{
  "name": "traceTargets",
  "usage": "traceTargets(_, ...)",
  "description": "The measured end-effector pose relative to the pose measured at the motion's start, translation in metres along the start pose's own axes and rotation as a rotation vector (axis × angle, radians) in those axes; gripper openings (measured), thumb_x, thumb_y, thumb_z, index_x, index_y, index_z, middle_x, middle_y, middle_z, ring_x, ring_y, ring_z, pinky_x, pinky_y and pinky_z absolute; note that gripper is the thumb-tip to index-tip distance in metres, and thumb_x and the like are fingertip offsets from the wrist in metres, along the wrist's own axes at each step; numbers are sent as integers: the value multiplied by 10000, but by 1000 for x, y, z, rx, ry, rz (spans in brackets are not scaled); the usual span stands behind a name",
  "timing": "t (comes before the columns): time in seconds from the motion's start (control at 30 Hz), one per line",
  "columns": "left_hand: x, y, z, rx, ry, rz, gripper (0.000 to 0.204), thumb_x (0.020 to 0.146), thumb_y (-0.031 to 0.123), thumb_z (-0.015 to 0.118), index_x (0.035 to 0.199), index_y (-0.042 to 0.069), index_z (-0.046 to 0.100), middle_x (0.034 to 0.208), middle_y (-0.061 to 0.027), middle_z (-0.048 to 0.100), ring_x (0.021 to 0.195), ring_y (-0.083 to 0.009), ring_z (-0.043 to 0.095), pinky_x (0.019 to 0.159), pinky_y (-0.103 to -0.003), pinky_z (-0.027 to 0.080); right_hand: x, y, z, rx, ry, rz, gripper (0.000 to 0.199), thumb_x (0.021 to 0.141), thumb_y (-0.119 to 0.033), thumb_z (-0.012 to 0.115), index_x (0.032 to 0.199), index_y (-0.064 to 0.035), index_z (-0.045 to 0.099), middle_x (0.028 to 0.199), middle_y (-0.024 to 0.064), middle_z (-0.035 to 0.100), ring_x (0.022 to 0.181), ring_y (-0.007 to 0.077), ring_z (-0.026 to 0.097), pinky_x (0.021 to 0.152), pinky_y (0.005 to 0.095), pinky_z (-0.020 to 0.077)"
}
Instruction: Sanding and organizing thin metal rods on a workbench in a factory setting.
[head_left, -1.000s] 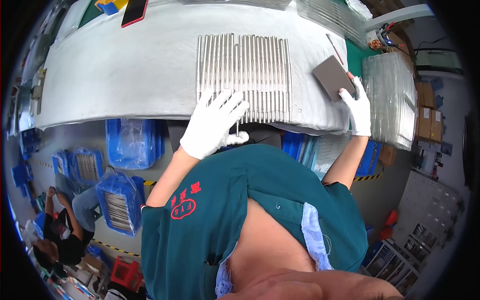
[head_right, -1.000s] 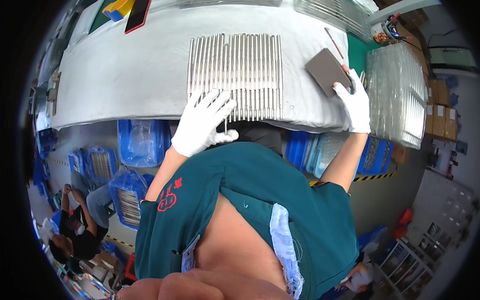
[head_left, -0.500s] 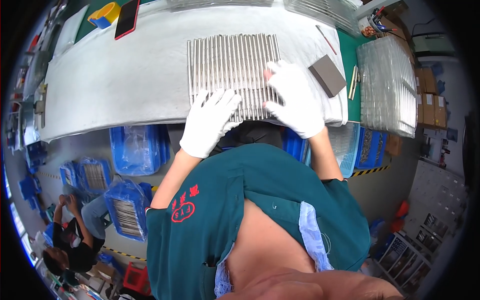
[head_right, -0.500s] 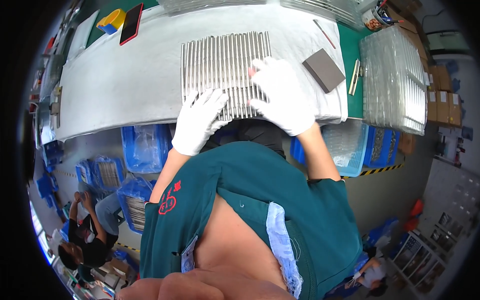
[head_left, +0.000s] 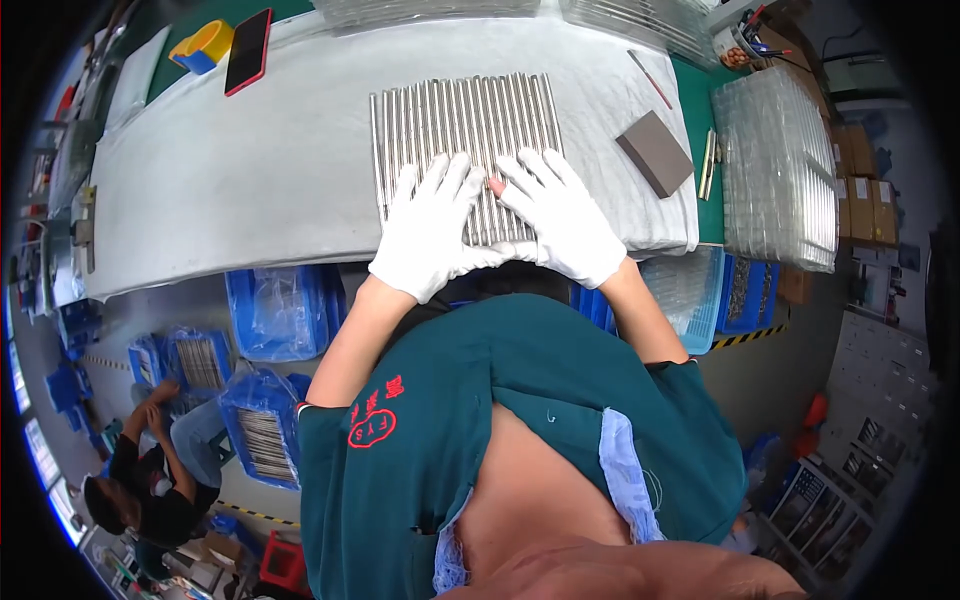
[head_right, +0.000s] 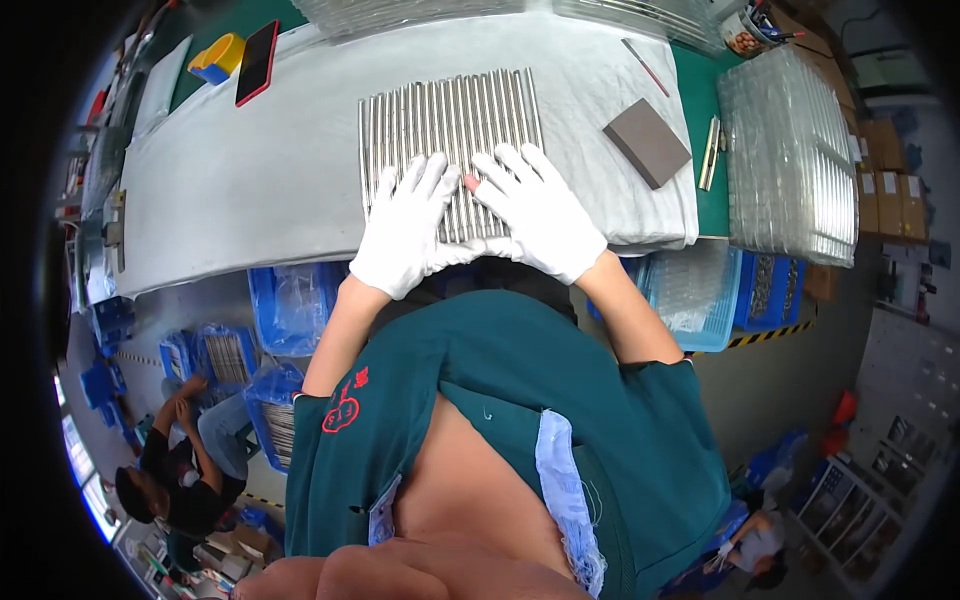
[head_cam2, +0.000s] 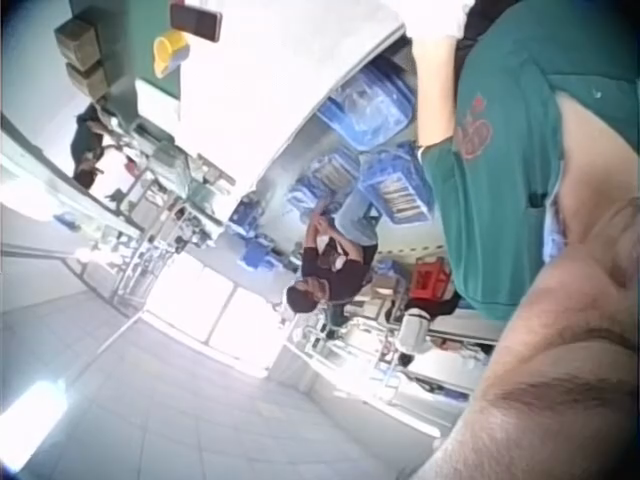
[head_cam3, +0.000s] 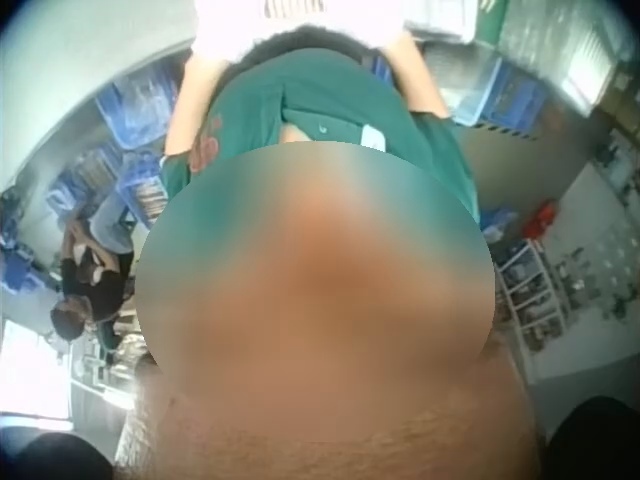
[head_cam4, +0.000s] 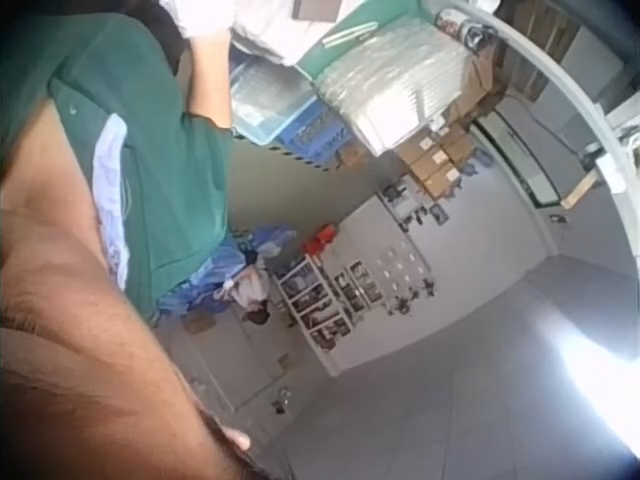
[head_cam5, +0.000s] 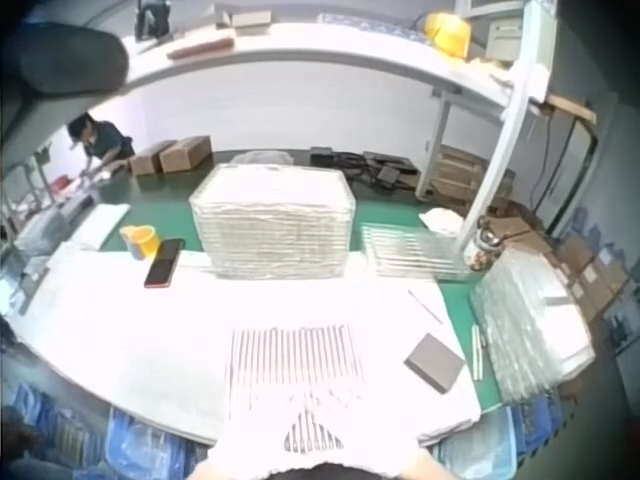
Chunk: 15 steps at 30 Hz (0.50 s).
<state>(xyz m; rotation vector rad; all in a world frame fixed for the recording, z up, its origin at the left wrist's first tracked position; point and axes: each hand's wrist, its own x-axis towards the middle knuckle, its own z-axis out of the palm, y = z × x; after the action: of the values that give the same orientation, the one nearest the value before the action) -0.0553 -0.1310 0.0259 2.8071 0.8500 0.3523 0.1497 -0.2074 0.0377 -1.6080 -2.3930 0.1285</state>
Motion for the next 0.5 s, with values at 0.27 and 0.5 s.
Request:
traceTargets(0.27, -20, -23, -15, 31, -44, -46, 789, 815, 640, 578, 1377, 90, 510, 1407, -196, 482, 1308, -382, 430, 1109, -526, 251, 19, -12, 4, 105, -39, -64, 723, 786, -475, 684, 1349, -55, 514, 1432, 155, 460, 1360, 344, 380, 1158, 477, 251)
traceTargets(0.5, -35, -40, -20, 87, -71, -121, 806, 811, 635, 598, 1423, 131, 456, 1455, -181, 433, 1340, -396, 394, 1115, -549, 254, 43, -26, 16, 136, -46, -177, 751, 761, -486, 706, 1349, -57, 519, 1426, 142, 466, 1360, 332, 385, 1162, 474, 248)
